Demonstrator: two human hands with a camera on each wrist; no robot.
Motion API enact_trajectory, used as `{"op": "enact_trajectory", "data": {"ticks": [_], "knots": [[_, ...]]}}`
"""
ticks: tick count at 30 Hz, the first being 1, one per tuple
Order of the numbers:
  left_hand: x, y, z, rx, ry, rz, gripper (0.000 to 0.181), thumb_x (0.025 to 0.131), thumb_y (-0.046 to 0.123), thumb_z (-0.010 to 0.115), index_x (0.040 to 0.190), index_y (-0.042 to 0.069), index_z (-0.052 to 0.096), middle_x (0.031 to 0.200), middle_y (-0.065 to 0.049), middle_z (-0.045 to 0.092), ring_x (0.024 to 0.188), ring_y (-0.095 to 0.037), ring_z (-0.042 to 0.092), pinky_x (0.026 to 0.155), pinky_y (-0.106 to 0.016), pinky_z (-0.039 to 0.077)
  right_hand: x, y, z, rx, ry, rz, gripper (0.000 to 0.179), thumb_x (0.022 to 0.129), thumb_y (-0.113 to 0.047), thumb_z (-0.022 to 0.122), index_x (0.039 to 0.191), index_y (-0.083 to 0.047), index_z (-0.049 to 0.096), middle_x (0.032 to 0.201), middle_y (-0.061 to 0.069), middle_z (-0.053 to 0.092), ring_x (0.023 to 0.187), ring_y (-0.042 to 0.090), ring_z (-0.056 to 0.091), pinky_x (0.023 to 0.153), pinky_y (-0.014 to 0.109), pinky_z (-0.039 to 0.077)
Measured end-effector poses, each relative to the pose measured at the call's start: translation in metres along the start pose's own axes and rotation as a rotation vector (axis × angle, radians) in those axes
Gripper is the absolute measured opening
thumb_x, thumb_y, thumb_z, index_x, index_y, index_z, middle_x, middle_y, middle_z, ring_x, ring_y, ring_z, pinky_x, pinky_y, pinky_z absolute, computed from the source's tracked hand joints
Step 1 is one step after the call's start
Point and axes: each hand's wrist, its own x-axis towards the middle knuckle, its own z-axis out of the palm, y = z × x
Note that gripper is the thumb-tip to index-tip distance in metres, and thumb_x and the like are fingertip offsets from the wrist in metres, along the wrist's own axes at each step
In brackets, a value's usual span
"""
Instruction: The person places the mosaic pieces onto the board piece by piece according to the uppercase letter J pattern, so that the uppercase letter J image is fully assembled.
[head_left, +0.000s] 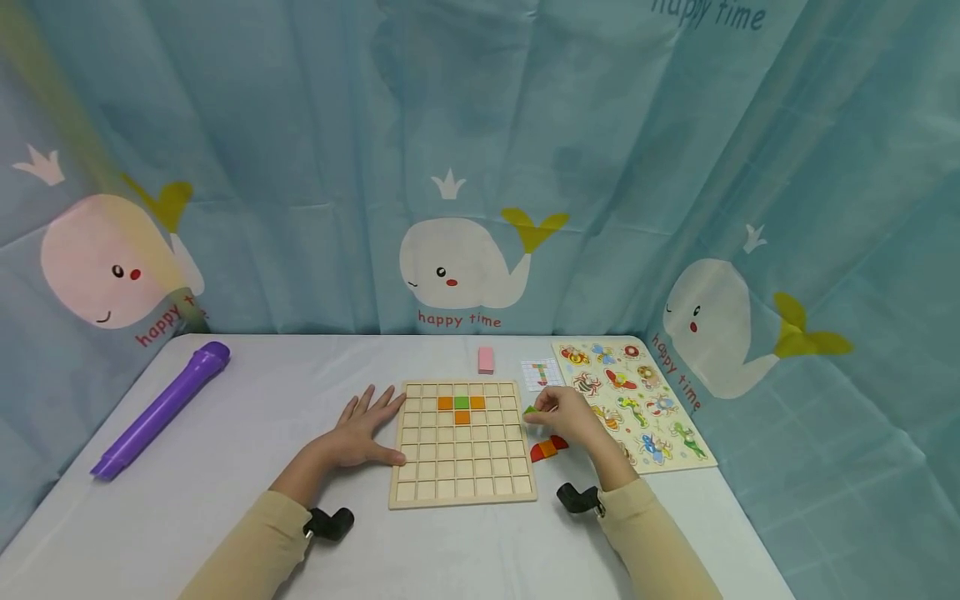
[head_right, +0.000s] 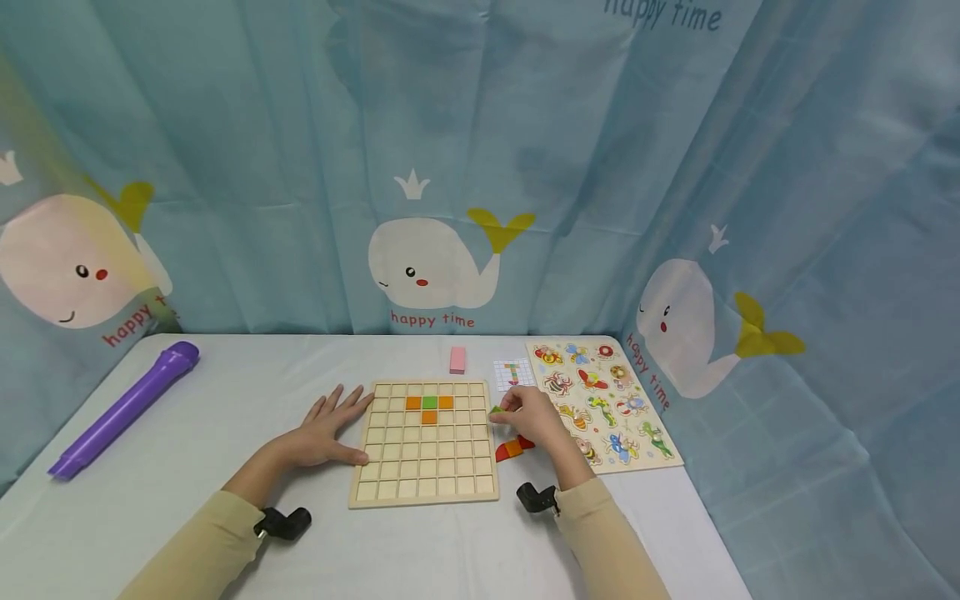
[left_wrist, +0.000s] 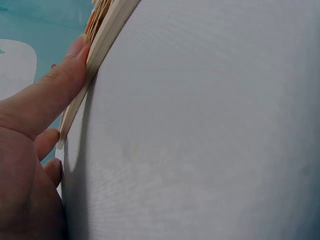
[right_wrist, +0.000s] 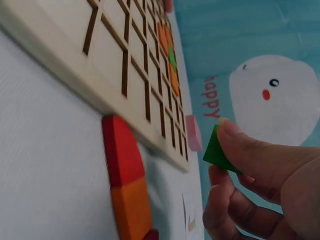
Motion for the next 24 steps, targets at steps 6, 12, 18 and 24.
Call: {"op": "enact_trajectory", "data": {"ticks": [6,12,18,24], "knots": [[0.0,0.0,0.0,0.0,0.003,0.003,0.12,0.07,0.06,0.084,0.162,0.013,0.024,0.169,-0.019,0.01,0.154,-0.046,-0.01,0.122,-0.063,-0.007,0.006,-0.019,0.009,-0.009,0.009,-0.061,0.022,0.082,-0.032,0.085,0.081,-0.017,0.068,0.074,0.0,0.063,0.07,0.018,0.055,0.06,0.031,0.044],[0.0,0.0,0.0,-0.004,0.001,0.002,0.12,0.07,0.06,0.085,0.162,0.013,0.024,0.169,-0.019,0.01,0.154,-0.046,-0.009,0.122,-0.063,-0.008,0.01,-0.032,0.023,-0.024,-0.024,-0.128,0.007,0.091,-0.024,0.077,0.091,-0.017,0.079,0.086,-0.004,0.073,0.079,0.013,0.062,0.071,0.031,0.054],[0.001,0.0,0.0,0.0,0.006,0.009,0.12,0.07,0.06,0.085,0.162,0.013,0.024,0.169,-0.019,0.01,0.154,-0.046,-0.009,0.122,-0.064,-0.007,0.014,-0.041,0.04,-0.034,-0.062,-0.178,0.011,0.096,-0.022,0.071,0.098,-0.015,0.079,0.096,-0.001,0.073,0.08,0.013,0.06,0.069,0.03,0.053],[0.0,0.0,0.0,-0.009,0.005,0.005,0.12,0.07,0.06,0.085,0.162,0.013,0.024,0.169,-0.019,0.01,0.154,-0.046,-0.01,0.122,-0.063,-0.008,0.017,-0.049,0.057,-0.025,-0.104,-0.195,0.009,0.095,-0.023,0.073,0.093,-0.016,0.078,0.087,-0.005,0.072,0.075,0.012,0.061,0.068,0.029,0.053]]}}
